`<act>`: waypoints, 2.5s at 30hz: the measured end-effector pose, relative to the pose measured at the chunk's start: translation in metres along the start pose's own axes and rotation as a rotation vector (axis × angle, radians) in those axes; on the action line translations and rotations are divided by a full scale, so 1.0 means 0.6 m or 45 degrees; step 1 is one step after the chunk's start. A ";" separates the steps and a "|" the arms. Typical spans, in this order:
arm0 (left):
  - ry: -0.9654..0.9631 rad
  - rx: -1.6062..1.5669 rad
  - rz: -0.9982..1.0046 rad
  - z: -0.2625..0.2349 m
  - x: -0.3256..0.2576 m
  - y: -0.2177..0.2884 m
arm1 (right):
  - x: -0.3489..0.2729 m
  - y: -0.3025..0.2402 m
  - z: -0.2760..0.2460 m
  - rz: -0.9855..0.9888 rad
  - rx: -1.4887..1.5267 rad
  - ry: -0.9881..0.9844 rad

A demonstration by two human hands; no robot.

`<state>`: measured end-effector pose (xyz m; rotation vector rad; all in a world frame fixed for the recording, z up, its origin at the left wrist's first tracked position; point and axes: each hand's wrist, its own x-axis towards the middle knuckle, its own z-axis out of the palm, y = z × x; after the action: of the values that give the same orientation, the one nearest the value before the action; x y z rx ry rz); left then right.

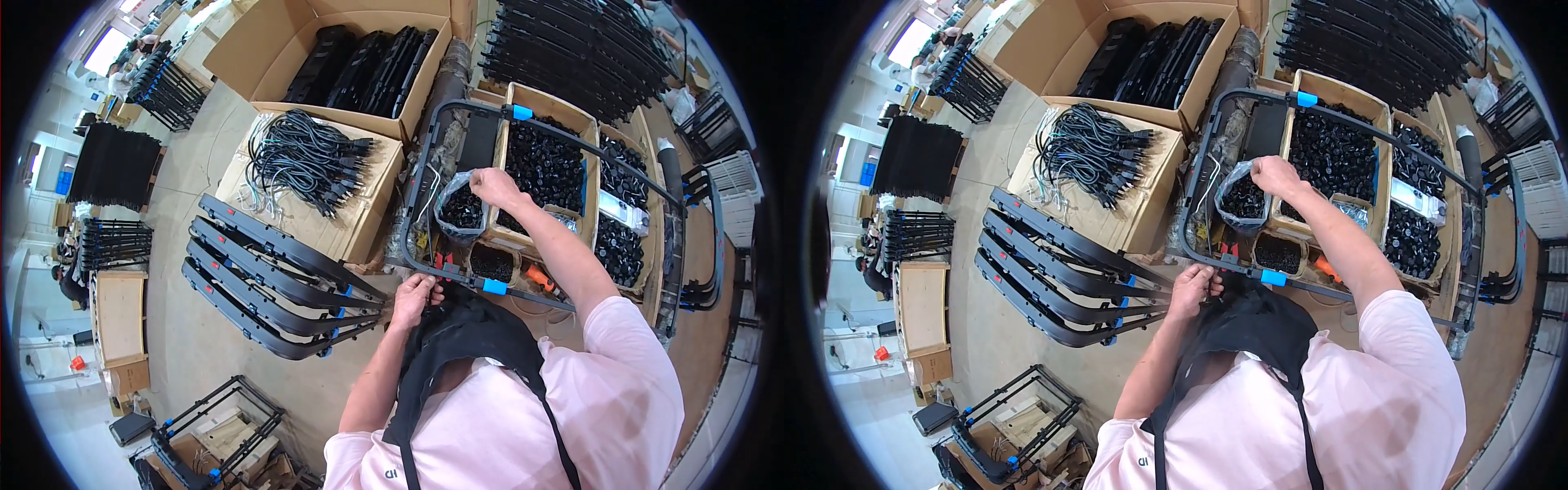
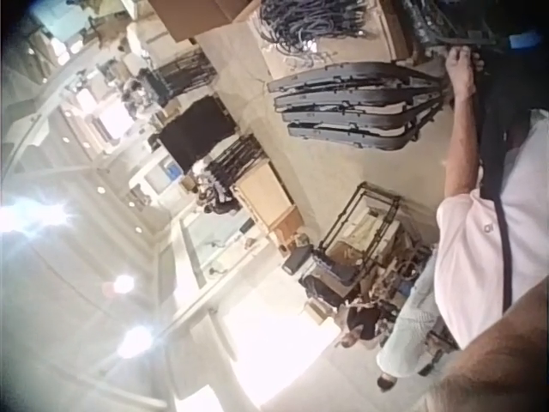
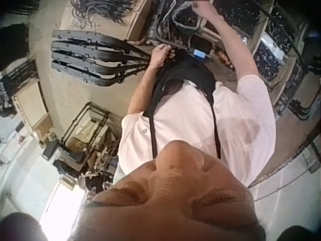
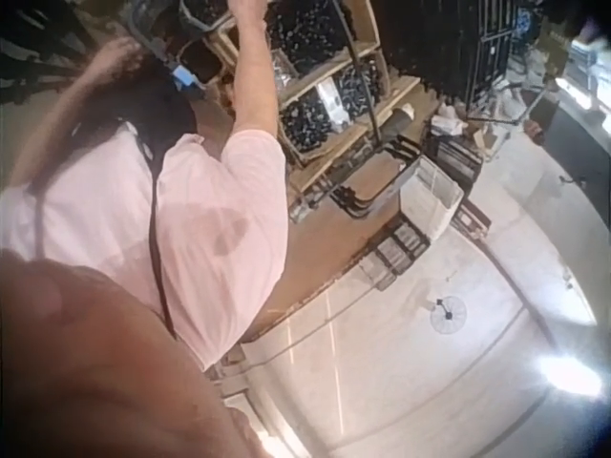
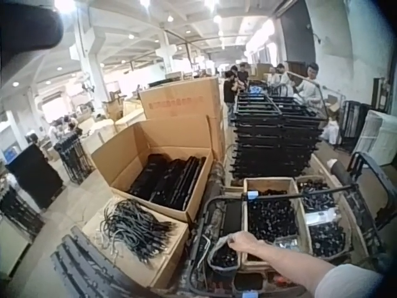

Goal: Assembling electronic or plastic components by connecting wires and securing housings with screws.

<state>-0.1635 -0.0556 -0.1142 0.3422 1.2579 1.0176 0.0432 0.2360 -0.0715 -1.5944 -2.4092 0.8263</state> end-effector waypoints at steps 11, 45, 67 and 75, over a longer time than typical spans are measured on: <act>-0.027 -0.006 -0.015 -0.003 0.004 -0.004 | -0.006 -0.021 0.032 -0.234 -0.210 -0.226; -0.161 -0.034 -0.053 -0.019 0.010 0.001 | -0.322 -0.255 -0.062 -0.617 0.088 -1.097; -0.270 0.023 -0.143 -0.044 0.022 0.012 | -0.438 -0.138 0.074 0.535 1.573 -0.972; -0.199 0.013 -0.249 -0.026 0.012 0.036 | -0.380 -0.129 0.301 0.901 2.063 0.020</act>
<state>-0.1874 -0.0428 -0.1082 0.2949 1.1318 0.8024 0.0065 -0.0544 -0.1424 -1.3975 -0.3859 1.9747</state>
